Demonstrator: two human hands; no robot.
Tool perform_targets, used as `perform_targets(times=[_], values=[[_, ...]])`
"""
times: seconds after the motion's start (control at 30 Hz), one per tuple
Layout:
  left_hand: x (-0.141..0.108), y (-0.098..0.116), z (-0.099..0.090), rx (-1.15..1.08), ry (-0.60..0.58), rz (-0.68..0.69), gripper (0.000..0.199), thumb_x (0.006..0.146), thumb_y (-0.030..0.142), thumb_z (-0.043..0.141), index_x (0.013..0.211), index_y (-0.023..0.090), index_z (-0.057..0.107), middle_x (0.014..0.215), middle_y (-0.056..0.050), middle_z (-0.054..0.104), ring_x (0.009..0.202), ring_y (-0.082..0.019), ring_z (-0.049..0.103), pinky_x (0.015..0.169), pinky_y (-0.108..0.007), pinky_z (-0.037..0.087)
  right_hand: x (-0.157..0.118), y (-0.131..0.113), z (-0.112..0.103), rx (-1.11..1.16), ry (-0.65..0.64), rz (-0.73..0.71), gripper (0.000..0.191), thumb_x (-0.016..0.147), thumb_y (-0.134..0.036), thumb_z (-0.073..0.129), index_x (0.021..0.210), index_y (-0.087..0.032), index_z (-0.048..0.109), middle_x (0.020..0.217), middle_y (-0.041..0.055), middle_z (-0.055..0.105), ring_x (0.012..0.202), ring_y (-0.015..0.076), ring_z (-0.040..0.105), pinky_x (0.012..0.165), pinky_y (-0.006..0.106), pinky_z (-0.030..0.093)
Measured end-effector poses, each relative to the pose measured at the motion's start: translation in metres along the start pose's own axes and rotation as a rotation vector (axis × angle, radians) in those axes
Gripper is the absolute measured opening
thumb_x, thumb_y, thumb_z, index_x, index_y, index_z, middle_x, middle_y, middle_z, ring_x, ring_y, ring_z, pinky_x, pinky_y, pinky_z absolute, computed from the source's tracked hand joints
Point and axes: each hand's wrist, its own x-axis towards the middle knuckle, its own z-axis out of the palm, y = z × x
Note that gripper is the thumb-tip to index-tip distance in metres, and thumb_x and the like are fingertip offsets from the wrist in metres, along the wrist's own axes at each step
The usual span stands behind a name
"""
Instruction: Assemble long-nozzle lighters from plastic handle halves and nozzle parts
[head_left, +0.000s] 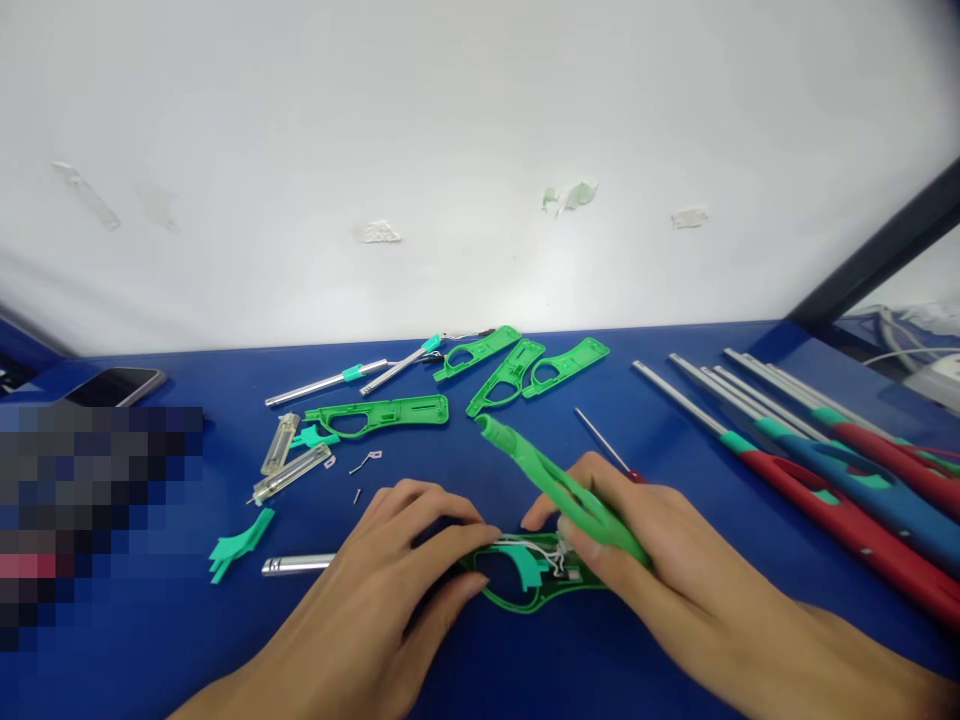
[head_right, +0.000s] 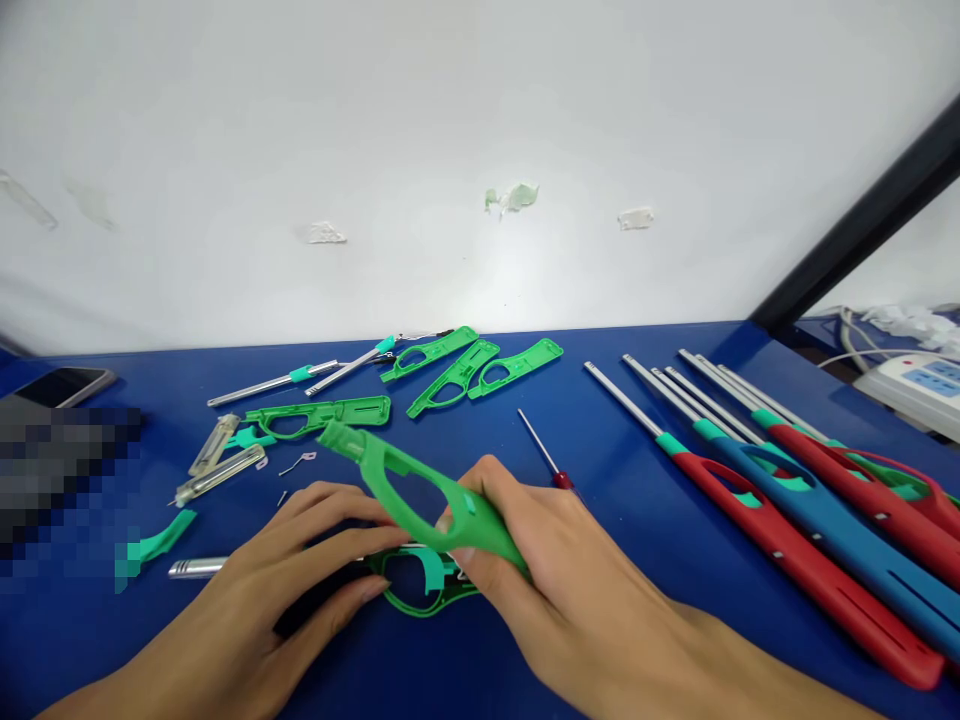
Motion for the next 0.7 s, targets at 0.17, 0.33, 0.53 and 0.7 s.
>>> perform_targets(times=[0.17, 0.33, 0.53, 0.7], values=[[0.0018, -0.0005, 0.0009, 0.054, 0.008, 0.036, 0.052, 0.108, 0.019, 0.053, 0.153, 0.043, 0.050, 0.134, 0.000, 0.069, 0.119, -0.024, 0.064, 0.101, -0.041, 0.056, 0.0014, -0.0060, -0.0049, 0.045, -0.038, -0.045, 0.017, 0.113, -0.041, 0.042, 0.107, -0.036, 0.057, 0.064, -0.0064, 0.072, 0.047, 0.0230, 0.068, 0.044, 0.036, 0.054], [0.0030, 0.0002, -0.0004, 0.058, 0.002, 0.045, 0.049, 0.108, 0.019, 0.053, 0.151, 0.044, 0.051, 0.129, 0.001, 0.069, 0.115, -0.022, 0.065, 0.100, -0.037, 0.056, 0.0008, -0.0037, -0.0065, 0.048, -0.070, -0.048, 0.030, 0.114, -0.046, 0.036, 0.096, -0.034, 0.057, 0.076, -0.0026, 0.078, 0.061, 0.0217, 0.075, 0.051, 0.032, 0.059], [0.0001, 0.0026, -0.0012, 0.081, 0.020, 0.071, 0.043, 0.109, 0.014, 0.049, 0.145, 0.036, 0.055, 0.124, -0.001, 0.066, 0.113, -0.021, 0.062, 0.097, -0.036, 0.053, 0.0004, -0.0060, -0.0095, 0.031, -0.141, 0.051, 0.030, 0.111, -0.035, 0.043, 0.088, -0.031, 0.061, 0.084, -0.0025, 0.080, 0.073, 0.0190, 0.078, 0.061, 0.027, 0.062], [0.0011, 0.0009, 0.0017, 0.118, 0.127, 0.196, 0.027, 0.110, 0.013, 0.047, 0.122, 0.024, 0.068, 0.114, -0.005, 0.065, 0.107, -0.023, 0.058, 0.093, -0.039, 0.049, -0.0018, -0.0051, -0.0103, 0.029, -0.224, -0.049, 0.024, 0.106, -0.025, 0.042, 0.101, -0.027, 0.066, 0.107, 0.0007, 0.084, 0.091, 0.0189, 0.081, 0.079, 0.029, 0.063]])
